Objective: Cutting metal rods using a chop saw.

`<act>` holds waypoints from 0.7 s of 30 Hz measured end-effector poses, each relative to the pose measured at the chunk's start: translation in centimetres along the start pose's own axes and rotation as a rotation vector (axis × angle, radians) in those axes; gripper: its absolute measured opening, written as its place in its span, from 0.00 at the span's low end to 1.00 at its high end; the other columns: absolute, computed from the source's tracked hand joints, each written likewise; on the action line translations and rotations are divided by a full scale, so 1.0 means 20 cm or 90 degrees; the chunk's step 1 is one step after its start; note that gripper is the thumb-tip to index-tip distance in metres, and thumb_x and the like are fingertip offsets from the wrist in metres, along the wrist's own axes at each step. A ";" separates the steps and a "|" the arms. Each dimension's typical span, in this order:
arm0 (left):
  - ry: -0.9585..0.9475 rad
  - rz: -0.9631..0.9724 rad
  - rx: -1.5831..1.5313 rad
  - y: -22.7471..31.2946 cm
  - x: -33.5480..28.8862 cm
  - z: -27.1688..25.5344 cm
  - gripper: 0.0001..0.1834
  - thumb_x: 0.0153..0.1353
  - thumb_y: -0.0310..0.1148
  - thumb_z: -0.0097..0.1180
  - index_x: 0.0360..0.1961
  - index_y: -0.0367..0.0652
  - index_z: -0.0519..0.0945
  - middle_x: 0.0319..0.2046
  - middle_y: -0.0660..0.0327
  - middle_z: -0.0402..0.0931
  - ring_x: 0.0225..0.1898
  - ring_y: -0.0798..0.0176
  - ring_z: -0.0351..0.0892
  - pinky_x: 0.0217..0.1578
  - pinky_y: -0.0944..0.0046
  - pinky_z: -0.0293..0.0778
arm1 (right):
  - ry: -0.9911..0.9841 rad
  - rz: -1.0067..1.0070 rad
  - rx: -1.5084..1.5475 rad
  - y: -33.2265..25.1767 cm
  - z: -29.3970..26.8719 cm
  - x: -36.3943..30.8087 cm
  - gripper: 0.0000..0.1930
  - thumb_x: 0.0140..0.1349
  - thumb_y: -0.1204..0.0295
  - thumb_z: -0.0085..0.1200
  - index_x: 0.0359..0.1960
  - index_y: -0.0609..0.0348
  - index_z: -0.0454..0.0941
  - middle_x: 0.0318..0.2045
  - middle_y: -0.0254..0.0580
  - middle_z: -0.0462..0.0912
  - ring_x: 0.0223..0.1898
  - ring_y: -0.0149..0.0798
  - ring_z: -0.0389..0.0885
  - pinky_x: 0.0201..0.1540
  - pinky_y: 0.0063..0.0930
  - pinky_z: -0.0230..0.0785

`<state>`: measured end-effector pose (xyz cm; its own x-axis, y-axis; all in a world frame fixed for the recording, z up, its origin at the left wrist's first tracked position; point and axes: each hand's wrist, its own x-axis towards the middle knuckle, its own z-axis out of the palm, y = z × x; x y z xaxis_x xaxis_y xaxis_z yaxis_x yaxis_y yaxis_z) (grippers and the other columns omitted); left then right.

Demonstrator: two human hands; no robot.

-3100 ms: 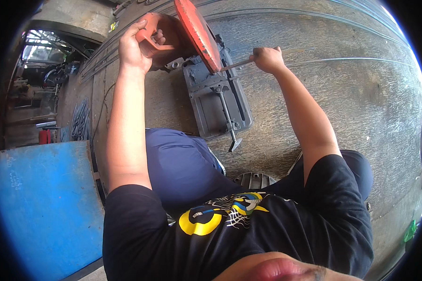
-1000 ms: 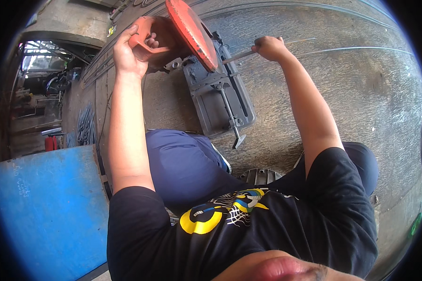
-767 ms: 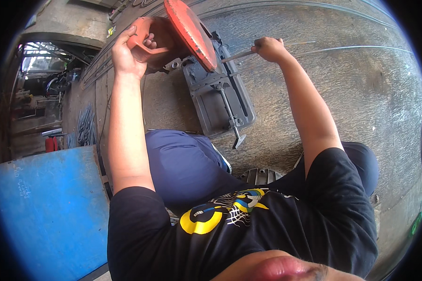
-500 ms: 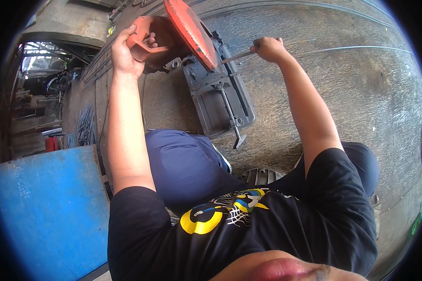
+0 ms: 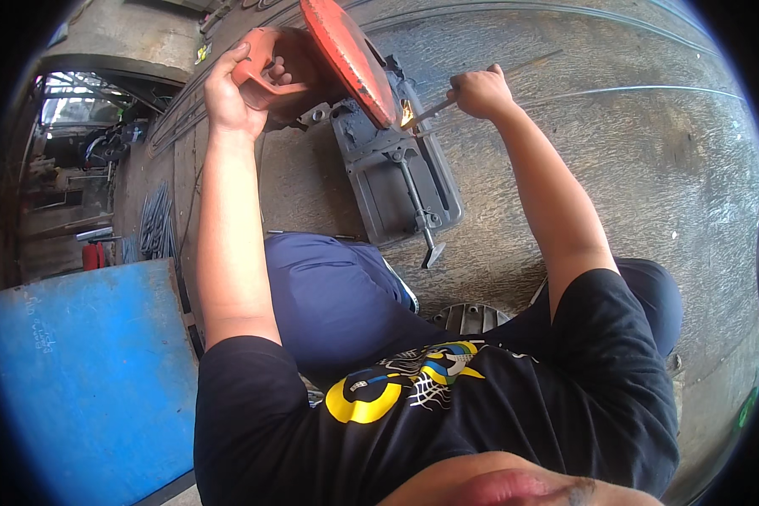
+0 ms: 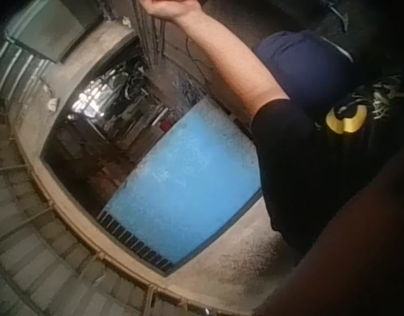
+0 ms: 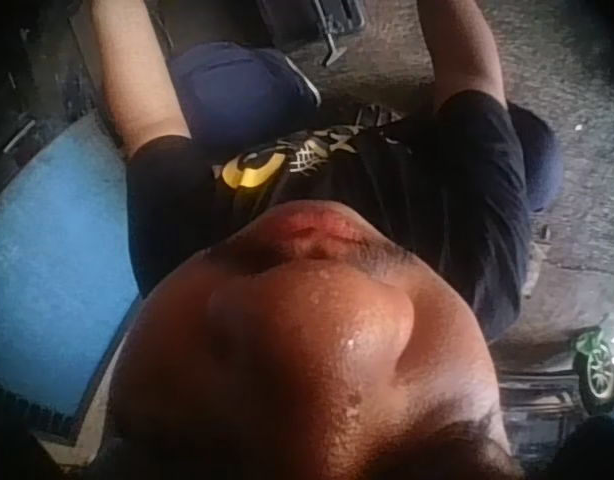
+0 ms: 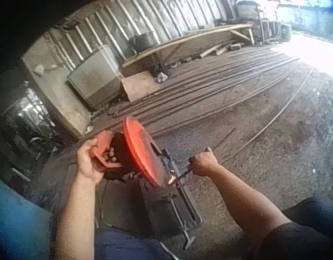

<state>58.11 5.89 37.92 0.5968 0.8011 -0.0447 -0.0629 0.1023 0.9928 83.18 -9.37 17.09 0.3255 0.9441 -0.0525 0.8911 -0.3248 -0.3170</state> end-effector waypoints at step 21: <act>-0.003 0.011 -0.024 0.00 0.00 0.02 0.29 0.58 0.41 0.49 0.54 0.27 0.66 0.40 0.46 0.72 0.39 0.51 0.75 0.47 0.47 0.74 | 0.030 0.030 0.065 0.02 0.03 0.01 0.14 0.61 0.54 0.48 0.36 0.45 0.81 0.33 0.38 0.84 0.42 0.40 0.80 0.51 0.40 0.55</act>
<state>58.40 5.67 37.88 0.5997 0.7998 -0.0266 -0.1034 0.1105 0.9885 83.46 -9.40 16.34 0.3823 0.9237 -0.0259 0.8383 -0.3584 -0.4109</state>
